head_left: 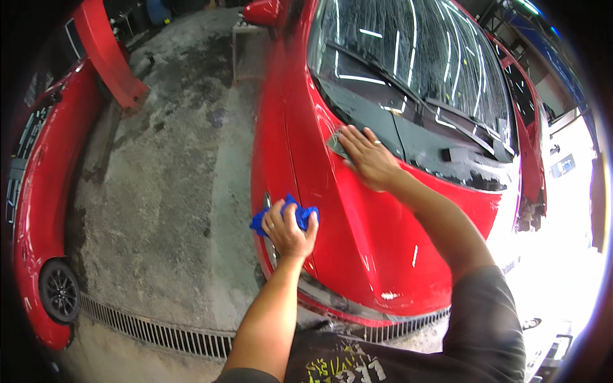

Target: The person uses a blue microfiber cloth and a sanding block to clean and smooth the hood of a red car. They repeatedly wipe the surface, dip the cloth in a bucket of water, and sand specific areas to remove imperfections.

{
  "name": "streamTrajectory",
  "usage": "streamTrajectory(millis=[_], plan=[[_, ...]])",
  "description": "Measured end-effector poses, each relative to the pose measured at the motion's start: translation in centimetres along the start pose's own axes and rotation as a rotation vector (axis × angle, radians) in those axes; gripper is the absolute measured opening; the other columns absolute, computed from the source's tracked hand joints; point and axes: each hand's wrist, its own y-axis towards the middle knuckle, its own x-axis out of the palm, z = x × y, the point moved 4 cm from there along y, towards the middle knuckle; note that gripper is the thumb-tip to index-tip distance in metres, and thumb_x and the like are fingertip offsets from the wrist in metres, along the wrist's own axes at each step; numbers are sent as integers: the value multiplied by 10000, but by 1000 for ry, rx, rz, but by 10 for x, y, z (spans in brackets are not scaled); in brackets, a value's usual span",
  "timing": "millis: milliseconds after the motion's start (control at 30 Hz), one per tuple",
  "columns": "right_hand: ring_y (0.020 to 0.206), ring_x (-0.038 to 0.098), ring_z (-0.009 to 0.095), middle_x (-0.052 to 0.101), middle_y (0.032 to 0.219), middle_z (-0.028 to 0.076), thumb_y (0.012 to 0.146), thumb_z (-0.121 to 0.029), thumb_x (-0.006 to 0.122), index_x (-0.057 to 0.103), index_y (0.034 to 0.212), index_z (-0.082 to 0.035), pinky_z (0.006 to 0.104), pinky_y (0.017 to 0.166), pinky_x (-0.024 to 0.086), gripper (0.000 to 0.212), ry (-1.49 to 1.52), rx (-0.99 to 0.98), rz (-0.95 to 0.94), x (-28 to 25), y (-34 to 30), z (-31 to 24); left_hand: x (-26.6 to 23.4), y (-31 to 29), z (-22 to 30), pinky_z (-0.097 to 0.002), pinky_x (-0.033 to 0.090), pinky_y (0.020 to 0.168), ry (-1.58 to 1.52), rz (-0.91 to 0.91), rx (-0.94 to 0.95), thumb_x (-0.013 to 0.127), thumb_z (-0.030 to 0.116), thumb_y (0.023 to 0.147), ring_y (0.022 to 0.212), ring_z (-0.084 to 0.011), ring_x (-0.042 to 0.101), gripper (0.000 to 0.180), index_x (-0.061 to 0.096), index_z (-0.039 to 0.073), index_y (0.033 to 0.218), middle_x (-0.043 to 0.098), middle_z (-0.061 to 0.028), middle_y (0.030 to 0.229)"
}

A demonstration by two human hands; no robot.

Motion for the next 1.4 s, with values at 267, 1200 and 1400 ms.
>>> streamTrajectory(millis=[267, 1200, 1400], plan=[[1705, 283, 389, 353, 1804, 248, 1196, -421, 436, 351, 1709, 46, 589, 1387, 210, 699, 258, 106, 101, 3, 68, -35, -9, 2, -11, -612, 407, 1104, 30, -8, 5, 802, 470, 938, 1256, -451, 573, 519, 665, 73, 1244, 620, -225, 1364], [1679, 338, 412, 373, 1784, 269, 1201, -436, 417, 397, 1668, 63, 586, 1366, 279, 684, 78, 269, 181, -24, 175, -2, 1, -1, 7, -619, 407, 1113, -39, -20, 20, 813, 483, 938, 1269, -450, 574, 532, 664, 83, 1255, 616, -225, 1375], [1698, 305, 385, 353, 1798, 259, 1198, -443, 418, 407, 1670, 56, 573, 1377, 256, 688, 180, 168, 168, 8, 94, -54, -7, 2, -13, -616, 414, 1105, 25, -1, 17, 821, 459, 934, 1251, -451, 581, 523, 664, 73, 1250, 627, -227, 1362]])
